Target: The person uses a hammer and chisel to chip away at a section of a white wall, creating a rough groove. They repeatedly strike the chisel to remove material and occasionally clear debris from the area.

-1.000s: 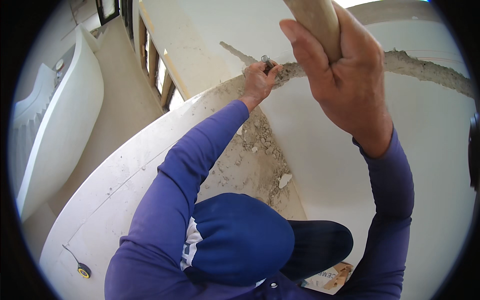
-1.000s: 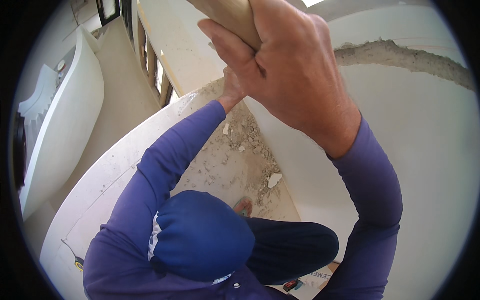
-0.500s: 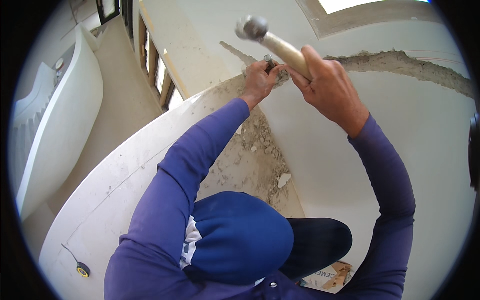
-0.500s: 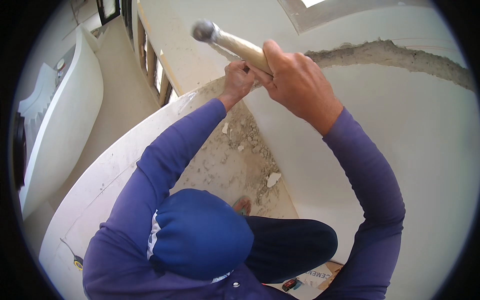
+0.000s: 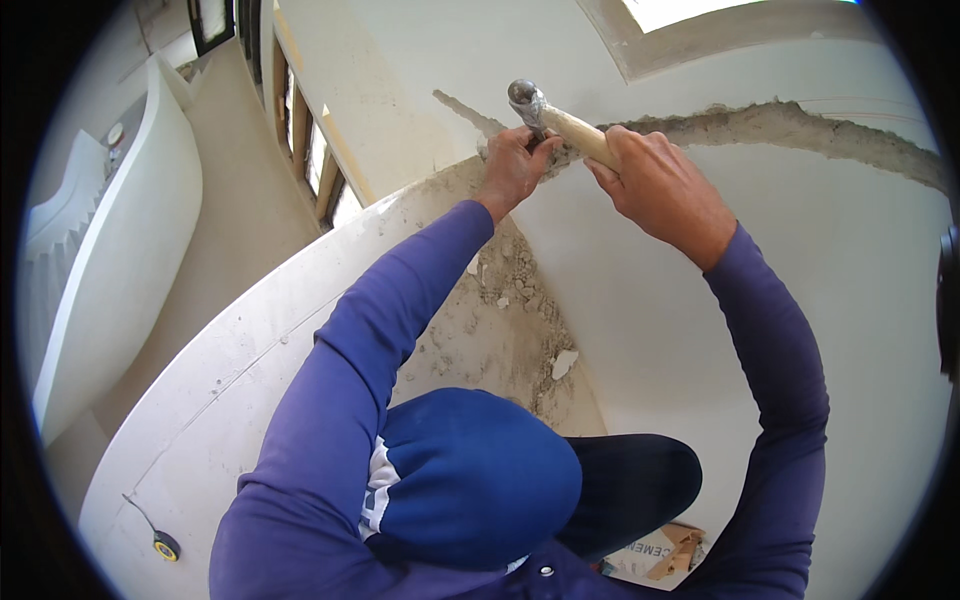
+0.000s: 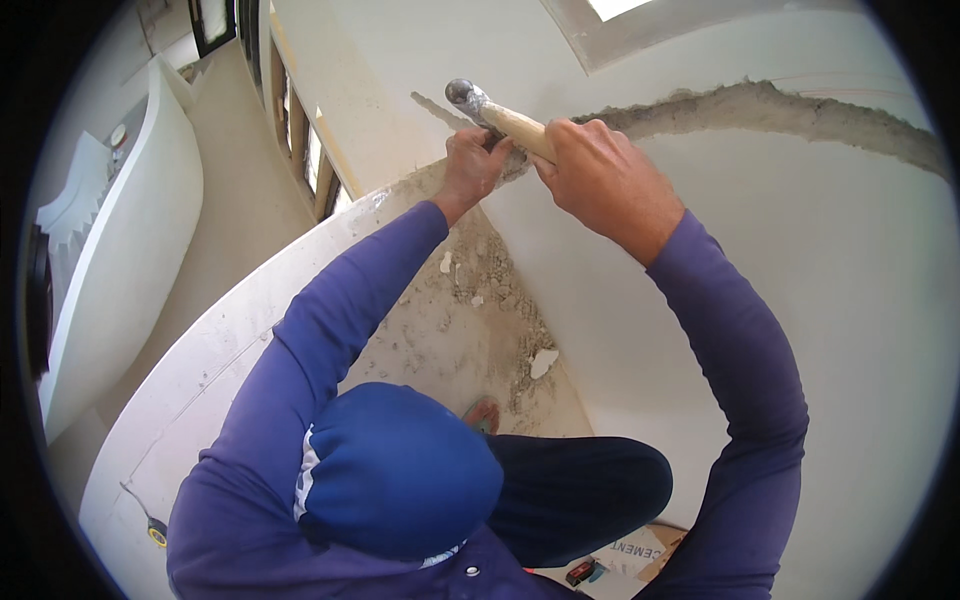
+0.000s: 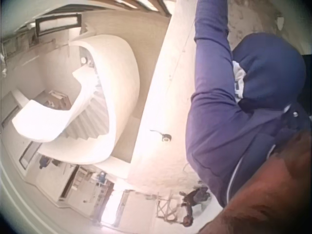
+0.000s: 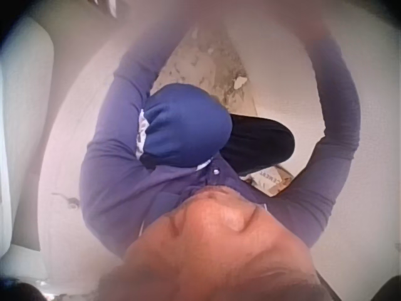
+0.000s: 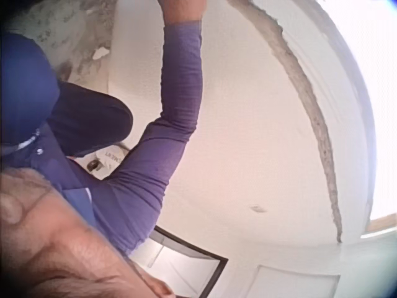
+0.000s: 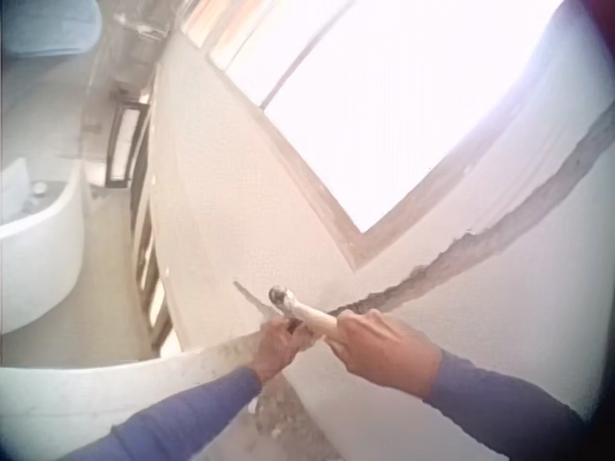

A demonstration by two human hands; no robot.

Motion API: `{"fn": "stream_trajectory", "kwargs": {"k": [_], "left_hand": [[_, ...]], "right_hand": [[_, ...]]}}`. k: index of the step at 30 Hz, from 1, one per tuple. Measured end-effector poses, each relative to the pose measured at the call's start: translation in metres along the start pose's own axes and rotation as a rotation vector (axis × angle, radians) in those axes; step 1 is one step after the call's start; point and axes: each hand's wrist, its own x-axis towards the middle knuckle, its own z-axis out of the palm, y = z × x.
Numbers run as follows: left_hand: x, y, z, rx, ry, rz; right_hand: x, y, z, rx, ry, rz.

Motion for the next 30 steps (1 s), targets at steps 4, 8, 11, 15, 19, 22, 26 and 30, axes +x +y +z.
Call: {"fn": "stream_trajectory", "kwargs": {"k": [4,8,11,15,19,22,26,30], "left_hand": [[0.0,0.0,-0.004,-0.032,-0.028,0.0],[-0.006,0.0,-0.009,0.005,-0.05,-0.016],[-0.006,0.007,0.005,-0.085,-0.013,0.038],[-0.012,0.007,0.002,0.002,-0.071,-0.062],[-0.005,-0.003,-0.011,-0.019,-0.063,-0.031],[-0.005,0.002,-0.001,-0.039,-0.056,-0.009],[-0.002,0.001,0.002,-0.061,-0.095,-0.129],[0.005,0.005,-0.008,0.027,-0.129,-0.082]], "right_hand": [[0.028,-0.049,-0.068,0.316,0.08,0.189],[0.023,-0.062,-0.062,0.567,0.473,0.05],[-0.005,-0.018,-0.015,0.309,0.169,0.071],[0.005,-0.019,-0.037,0.193,-0.097,0.195],[0.026,-0.068,-0.085,0.517,0.386,0.165],[0.009,-0.056,-0.05,0.713,0.499,0.056],[-0.002,-0.002,-0.017,0.15,-0.106,0.117],[0.028,-0.043,-0.075,0.376,0.14,0.218]]}}
